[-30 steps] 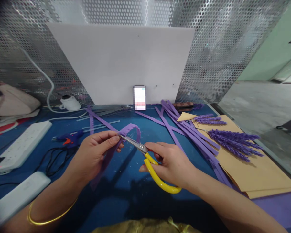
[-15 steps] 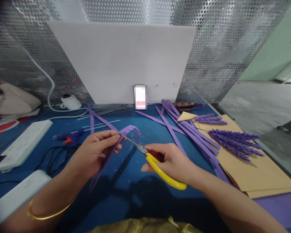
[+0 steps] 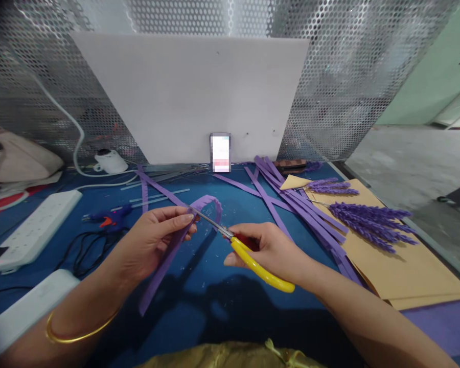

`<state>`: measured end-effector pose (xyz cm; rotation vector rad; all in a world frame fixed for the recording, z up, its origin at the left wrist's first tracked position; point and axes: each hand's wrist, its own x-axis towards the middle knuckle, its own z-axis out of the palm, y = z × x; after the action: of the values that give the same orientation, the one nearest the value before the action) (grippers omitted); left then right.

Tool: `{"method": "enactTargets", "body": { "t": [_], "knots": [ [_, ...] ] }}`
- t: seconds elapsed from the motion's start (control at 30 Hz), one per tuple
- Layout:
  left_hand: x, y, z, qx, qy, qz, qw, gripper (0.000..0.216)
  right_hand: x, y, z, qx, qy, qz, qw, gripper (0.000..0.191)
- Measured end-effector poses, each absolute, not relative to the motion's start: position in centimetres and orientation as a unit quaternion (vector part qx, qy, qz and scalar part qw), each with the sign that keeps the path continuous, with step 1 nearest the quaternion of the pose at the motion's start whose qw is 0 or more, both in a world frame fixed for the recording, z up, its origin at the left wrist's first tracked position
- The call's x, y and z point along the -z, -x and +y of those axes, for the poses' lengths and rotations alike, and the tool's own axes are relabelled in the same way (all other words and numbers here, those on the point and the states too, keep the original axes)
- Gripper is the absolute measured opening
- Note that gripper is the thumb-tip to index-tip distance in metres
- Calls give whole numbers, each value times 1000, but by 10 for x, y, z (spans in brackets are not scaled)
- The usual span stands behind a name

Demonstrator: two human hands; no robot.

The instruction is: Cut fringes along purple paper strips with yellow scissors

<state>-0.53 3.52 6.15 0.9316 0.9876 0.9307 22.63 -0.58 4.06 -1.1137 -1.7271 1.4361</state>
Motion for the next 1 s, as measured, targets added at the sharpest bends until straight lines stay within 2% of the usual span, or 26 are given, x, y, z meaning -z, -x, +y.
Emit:
{"method": "enactTargets", "body": {
  "t": [0.17,0.3,0.47,0.8,1.0],
  "knots": [
    [-63,6,33,-434,-462,444,633,9,-41,-225,-7,-520,436,-665,313,31],
    [-65,6,32,-454,-469,444,614,8,-43,-225,-9,-435,457,-714,303,27],
    [-65,7,32,-465,-468,455,598,9,-43,-225,-11,-348,471,-757,292,30],
    [-67,7,30,-462,-471,456,598,10,-45,-225,-11,-392,452,-749,286,32],
    [-70,7,29,-463,-460,460,601,11,-45,-225,-11,-348,445,-772,292,34]
  ]
}}
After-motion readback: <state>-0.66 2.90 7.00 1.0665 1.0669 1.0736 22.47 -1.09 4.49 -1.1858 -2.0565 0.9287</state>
